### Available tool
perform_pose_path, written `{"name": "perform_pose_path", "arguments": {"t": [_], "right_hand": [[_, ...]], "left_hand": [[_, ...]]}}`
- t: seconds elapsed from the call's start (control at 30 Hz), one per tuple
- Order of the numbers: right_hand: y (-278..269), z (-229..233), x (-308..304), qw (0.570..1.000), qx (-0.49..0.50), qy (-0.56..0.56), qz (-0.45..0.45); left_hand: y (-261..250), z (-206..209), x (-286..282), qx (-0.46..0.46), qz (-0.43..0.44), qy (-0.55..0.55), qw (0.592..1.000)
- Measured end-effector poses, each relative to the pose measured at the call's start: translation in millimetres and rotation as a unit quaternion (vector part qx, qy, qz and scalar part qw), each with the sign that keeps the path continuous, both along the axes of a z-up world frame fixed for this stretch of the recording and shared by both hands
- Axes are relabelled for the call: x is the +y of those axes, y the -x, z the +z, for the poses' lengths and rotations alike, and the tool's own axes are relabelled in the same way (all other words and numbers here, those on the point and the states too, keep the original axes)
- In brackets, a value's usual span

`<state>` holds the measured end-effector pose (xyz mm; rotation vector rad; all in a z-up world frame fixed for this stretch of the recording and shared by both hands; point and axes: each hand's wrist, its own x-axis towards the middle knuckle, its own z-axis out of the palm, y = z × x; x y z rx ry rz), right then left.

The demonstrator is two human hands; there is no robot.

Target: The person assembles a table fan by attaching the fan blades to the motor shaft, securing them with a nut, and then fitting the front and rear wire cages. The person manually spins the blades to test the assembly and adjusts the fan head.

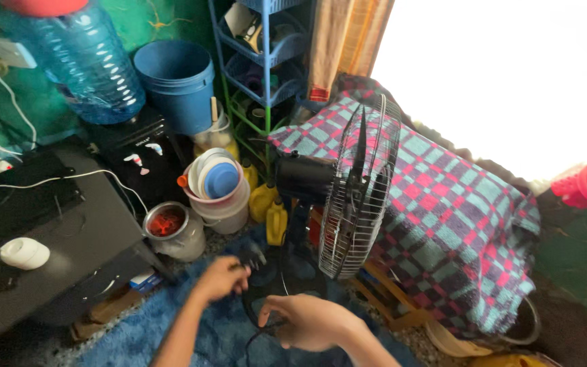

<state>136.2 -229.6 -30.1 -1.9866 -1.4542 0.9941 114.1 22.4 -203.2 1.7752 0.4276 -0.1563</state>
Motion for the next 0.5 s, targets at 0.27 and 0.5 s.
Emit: {"name": "perform_pose_path", "arguments": {"t": [0.27,0.5], "right_hand": [[-28.1,-257.0,-7.7,0.967,0.233,0.023,-0.098],[-41.7,-240.3,-51.4,0.843,0.313,0.031,-0.436]], "left_hand": [[14.4,-185.1,-57.9,0.324,0.018,0.147,0.934],[6.0,-191.2,-103.2,0.277,-0.082,-0.165,0.943]]}}
